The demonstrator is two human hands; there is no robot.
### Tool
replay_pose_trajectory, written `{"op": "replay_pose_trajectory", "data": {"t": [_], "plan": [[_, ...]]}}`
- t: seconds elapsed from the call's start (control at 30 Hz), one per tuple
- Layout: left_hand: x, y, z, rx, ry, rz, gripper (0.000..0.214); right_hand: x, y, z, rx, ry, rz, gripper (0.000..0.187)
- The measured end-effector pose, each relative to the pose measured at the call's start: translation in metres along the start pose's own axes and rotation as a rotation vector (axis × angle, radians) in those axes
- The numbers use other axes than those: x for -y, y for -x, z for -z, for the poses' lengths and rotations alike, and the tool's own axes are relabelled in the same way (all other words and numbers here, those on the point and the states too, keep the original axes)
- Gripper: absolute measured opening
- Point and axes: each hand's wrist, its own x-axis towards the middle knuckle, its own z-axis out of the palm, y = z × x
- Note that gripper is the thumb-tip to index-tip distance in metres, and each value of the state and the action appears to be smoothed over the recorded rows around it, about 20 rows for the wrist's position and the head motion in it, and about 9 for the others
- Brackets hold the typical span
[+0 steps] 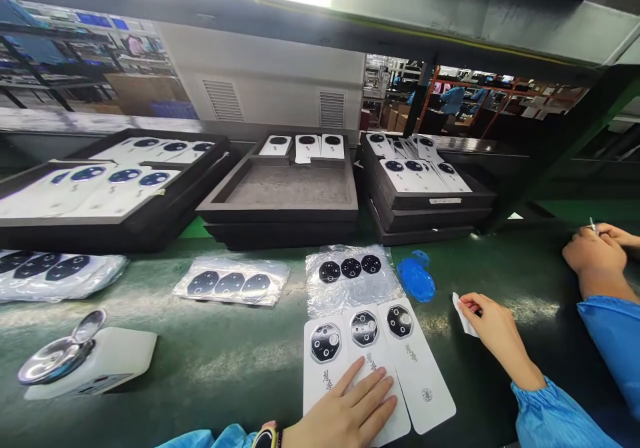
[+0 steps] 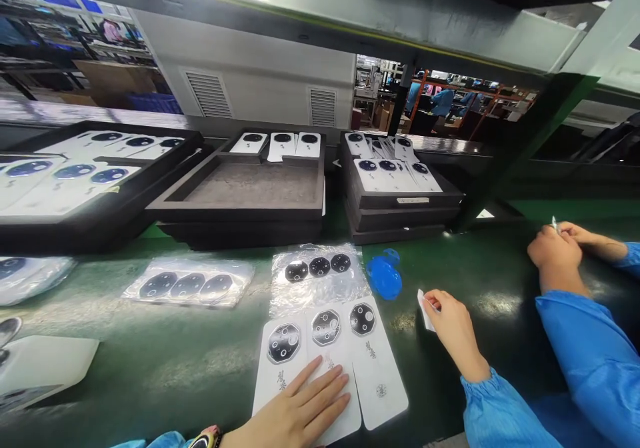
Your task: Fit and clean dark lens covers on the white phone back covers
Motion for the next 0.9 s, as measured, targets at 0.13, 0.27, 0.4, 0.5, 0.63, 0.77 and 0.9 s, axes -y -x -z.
{"op": "replay_pose_trajectory", "data": {"t": [0.13,0.27,0.4,0.5,0.63,0.77,0.9], "plan": [[-0.007,0.0,-0.003,-0.076,-0.02,0.038,0.037,0.015,0.016,0.0,0.107,-0.174,0.019,0.034],[-0.011,-0.005,0.013,-0.258,0.197,0.178,0.021,0.039,0.043,-0.008,0.246,-0.465,0.115,0.04],[-0.015,-0.015,0.055,-0.374,0.491,0.563,0.013,0.062,0.073,-0.021,0.139,-0.474,0.457,0.023],[-0.021,-0.023,0.079,-0.487,0.643,0.732,0.009,0.075,0.09,-0.027,0.035,-0.377,0.733,0.008],[-0.03,-0.027,0.086,-0.572,0.752,0.824,0.008,0.085,0.103,-0.029,0.013,-0.342,0.955,0.016],[-0.038,-0.028,0.083,-0.593,0.745,0.8,0.01,0.085,0.109,-0.024,0.084,-0.332,0.989,0.017],[-0.046,-0.029,0.082,-0.616,0.77,0.806,0.012,0.077,0.112,-0.021,0.149,-0.345,0.917,0.012]]}}
